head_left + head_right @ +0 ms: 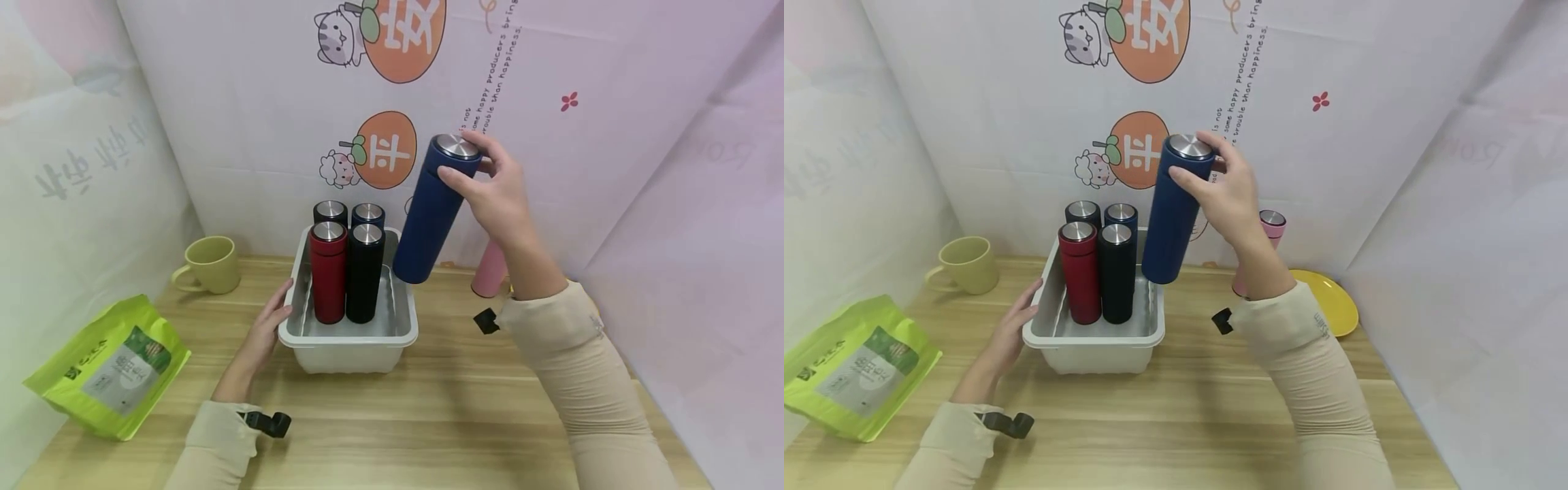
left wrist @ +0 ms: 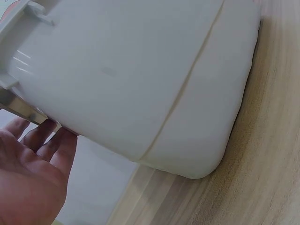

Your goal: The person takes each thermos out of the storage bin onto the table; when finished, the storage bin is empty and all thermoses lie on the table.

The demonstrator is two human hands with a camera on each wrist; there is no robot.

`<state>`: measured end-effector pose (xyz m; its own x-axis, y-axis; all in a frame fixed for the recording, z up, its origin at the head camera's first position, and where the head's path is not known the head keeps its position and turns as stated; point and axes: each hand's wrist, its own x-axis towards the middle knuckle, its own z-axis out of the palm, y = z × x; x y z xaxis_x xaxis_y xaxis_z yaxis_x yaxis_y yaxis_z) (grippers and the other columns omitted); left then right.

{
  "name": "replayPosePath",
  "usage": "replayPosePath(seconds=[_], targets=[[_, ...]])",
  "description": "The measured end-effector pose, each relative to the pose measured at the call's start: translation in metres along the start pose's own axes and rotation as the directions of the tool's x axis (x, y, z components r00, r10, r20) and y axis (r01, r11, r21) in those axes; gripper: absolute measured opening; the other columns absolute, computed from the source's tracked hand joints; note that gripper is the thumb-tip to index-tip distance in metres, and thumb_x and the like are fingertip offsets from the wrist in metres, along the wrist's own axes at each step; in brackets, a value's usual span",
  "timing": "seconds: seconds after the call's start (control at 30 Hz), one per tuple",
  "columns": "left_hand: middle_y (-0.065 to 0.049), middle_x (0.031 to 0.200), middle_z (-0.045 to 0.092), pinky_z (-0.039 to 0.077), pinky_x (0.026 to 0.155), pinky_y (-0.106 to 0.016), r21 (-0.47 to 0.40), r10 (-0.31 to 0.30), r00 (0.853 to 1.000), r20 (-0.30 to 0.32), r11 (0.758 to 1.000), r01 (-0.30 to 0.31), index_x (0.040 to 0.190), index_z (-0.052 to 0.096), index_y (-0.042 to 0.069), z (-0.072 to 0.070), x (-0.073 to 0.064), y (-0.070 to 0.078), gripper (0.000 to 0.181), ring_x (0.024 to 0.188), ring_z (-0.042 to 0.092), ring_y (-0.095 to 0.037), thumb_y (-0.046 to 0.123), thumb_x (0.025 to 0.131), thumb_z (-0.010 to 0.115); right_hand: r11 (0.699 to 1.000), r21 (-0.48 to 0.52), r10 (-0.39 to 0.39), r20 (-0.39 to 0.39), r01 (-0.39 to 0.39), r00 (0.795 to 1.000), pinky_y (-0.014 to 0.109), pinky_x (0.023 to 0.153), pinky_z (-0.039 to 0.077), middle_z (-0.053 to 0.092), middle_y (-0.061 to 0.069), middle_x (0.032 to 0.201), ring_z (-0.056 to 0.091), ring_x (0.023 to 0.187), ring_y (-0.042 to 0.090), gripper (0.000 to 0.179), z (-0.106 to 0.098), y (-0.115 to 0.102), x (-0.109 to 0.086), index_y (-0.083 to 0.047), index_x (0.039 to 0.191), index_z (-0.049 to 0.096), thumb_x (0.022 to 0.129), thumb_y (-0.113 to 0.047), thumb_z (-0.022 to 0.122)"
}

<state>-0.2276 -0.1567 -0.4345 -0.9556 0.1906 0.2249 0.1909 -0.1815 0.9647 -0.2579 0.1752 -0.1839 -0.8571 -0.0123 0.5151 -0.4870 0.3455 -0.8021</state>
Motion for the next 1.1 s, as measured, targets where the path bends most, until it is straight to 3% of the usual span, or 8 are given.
replayPosePath(seconds=[0.37,0.6,0.83,1.1], targets=[[-0.021,0.16,0.001,0.016,0.114,-0.038,0.005,-0.001,1.0,-0.012,1.0,0.001,0.153,0.012,-0.004,-0.002,-0.001,0.003,0.056,0.144,0.004,-0.037,0.007,0.102,0.033,0.973,-0.154,0.157,-0.087,-0.169,0.984,0.04,0.095,0.046,0.046,0.008,0.14,0.044,0.124,0.025,0.067,-0.018,0.053,0.007,-0.014,0.146,0.045,0.087,-0.025,0.075],[-0.022,0.16,0.002,0.022,0.112,-0.031,0.009,-0.009,1.0,-0.01,1.0,0.01,0.153,0.011,-0.004,-0.002,-0.002,0.003,0.057,0.143,0.006,-0.037,0.006,0.102,0.032,0.933,-0.238,0.246,-0.128,-0.271,0.961,0.045,0.1,0.042,0.042,0.01,0.147,0.04,0.131,0.029,0.071,-0.022,0.096,0.01,-0.016,0.148,0.042,0.087,-0.03,0.075],[-0.019,0.16,0.002,0.012,0.114,-0.045,0.014,-0.017,1.0,-0.012,1.0,0.018,0.154,0.013,-0.002,-0.002,0.001,0.004,0.056,0.144,0.005,-0.035,0.008,0.102,0.033,0.908,-0.301,0.26,-0.142,-0.292,0.955,0.047,0.102,0.039,0.04,0.015,0.148,0.04,0.131,0.033,0.071,-0.019,0.132,0.013,-0.014,0.15,0.039,0.089,-0.028,0.073],[-0.02,0.16,0.003,0.012,0.113,-0.051,0.016,-0.023,1.0,-0.002,1.0,0.023,0.154,0.012,-0.002,-0.001,0.001,0.002,0.057,0.143,0.007,-0.037,0.007,0.102,0.032,0.871,-0.357,0.306,-0.144,-0.338,0.941,0.047,0.107,0.032,0.038,0.018,0.148,0.038,0.132,0.035,0.07,-0.015,0.166,0.011,-0.012,0.151,0.035,0.092,-0.031,0.068]])
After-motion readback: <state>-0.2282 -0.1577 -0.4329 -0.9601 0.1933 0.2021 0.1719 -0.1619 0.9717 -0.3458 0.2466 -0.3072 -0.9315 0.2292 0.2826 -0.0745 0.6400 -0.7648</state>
